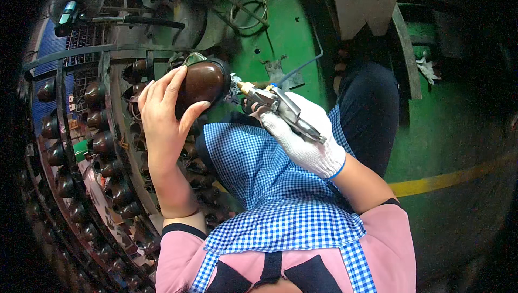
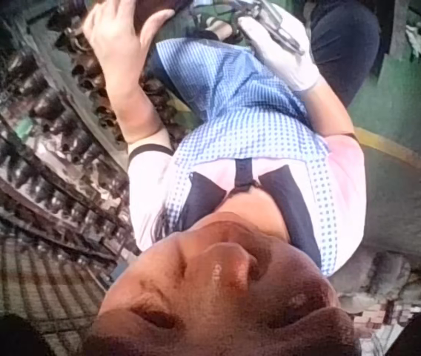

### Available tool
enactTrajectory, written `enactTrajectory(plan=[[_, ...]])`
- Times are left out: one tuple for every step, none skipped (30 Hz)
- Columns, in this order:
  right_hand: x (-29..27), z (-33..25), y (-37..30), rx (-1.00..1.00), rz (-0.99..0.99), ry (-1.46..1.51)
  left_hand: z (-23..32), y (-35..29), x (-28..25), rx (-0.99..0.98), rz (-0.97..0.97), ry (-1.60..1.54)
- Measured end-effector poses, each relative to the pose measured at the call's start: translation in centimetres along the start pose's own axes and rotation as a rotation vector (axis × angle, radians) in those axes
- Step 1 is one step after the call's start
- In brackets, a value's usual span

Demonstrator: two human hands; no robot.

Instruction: Apply adhesive to shoe soles and edges using a spray gun at a factory workstation.

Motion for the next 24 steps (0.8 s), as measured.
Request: enactTrajectory(plan=[[0.0, -0.1, 0.2, -0.002, -0.001, 0.001, 0.1, 0.0, -0.1, 0.0, 0.001, 0.002], [-0.1, -0.2, 0.3, -0.007, 0.008, -0.058, 0.1, 0.0, -0.1, 0.001, -0.004, 0.001], [-0.1, -0.3, 0.4, -0.012, 0.017, -0.117, 0.1, 0.0, 0.0, 0.001, -0.009, -0.001], [-0.1, -0.4, 0.5, -0.013, 0.014, -0.117, 0.1, -0.1, -0.1, -0.002, -0.008, 0.001], [0.0, -0.7, 0.5, -0.024, 0.007, -0.149, 0.0, -0.1, -0.1, -0.004, -0.008, -0.003], [0.0, -0.9, 0.6, -0.036, 0.001, -0.18, 0.0, -0.1, -0.1, -0.006, -0.008, -0.008], [0.0, -0.8, 0.6, -0.036, 0.0, -0.183, 0.0, -0.1, 0.0, -0.008, -0.006, -0.009], [0.0, -0.8, 0.5, -0.05, 0.001, -0.188, 0.0, -0.1, 0.0, -0.007, -0.011, -0.01], [0.1, -0.9, 0.4, -0.064, 0.003, -0.193, 0.0, -0.1, 0.1, -0.007, -0.016, -0.012], [0.1, -1.0, 0.4, -0.064, 0.001, -0.195, -0.1, -0.2, 0.1, -0.009, -0.015, -0.012], [0.2, -1.0, 0.4, -0.052, -0.006, -0.208, -0.2, -0.3, 0.0, -0.007, -0.01, -0.015], [0.3, -0.9, 0.4, -0.04, -0.013, -0.222, -0.2, -0.3, -0.1, -0.005, -0.005, -0.018], [0.4, -0.9, 0.4, -0.04, -0.012, -0.224, -0.1, -0.3, 0.0, -0.005, -0.004, -0.02], [0.3, -0.7, 0.4, -0.035, 0.005, -0.224, -0.1, -0.3, 0.0, -0.006, -0.009, -0.019], [0.2, -0.6, 0.4, -0.03, 0.021, -0.225, -0.1, -0.3, 0.1, -0.007, -0.014, -0.019], [0.2, -0.7, 0.4, -0.03, 0.02, -0.225, -0.1, -0.3, 0.1, -0.008, -0.014, -0.018], [0.3, -1.0, 0.5, -0.04, 0.016, -0.235, -0.1, -0.3, 0.1, -0.005, -0.012, -0.022], [0.4, -1.2, 0.6, -0.049, 0.011, -0.246, -0.1, -0.4, 0.1, -0.003, -0.01, -0.025], [0.5, -1.0, 0.5, -0.049, 0.011, -0.246, -0.1, -0.4, 0.0, -0.002, -0.01, -0.025], [0.3, -0.8, 0.3, -0.08, 0.041, -0.031, -0.1, -0.4, 0.0, -0.003, -0.018, -0.027], [0.0, -0.8, 0.2, -0.11, 0.07, 0.183, -0.1, -0.5, 0.0, -0.005, -0.025, -0.029], [-0.7, -0.9, 0.1, -0.104, 0.073, -0.038, -0.1, -0.6, -0.1, -0.006, -0.024, -0.029], [-0.5, -0.9, 0.4, -0.165, 0.094, 0.155, -0.1, -0.7, 0.0, -0.007, -0.042, -0.058], [-0.7, -0.2, 0.6, -0.139, 0.121, 0.139, -0.1, -0.8, 0.0, -0.008, -0.06, -0.088]])
Point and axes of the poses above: each hand's wrist, its own y-axis towards the middle knuckle, its own x-axis out of the palm, z = x × y, the point moved 10 cm from there along y, towards the middle knuckle, and after that the axes turned 5 degrees about -y, right-handed, at the moved point
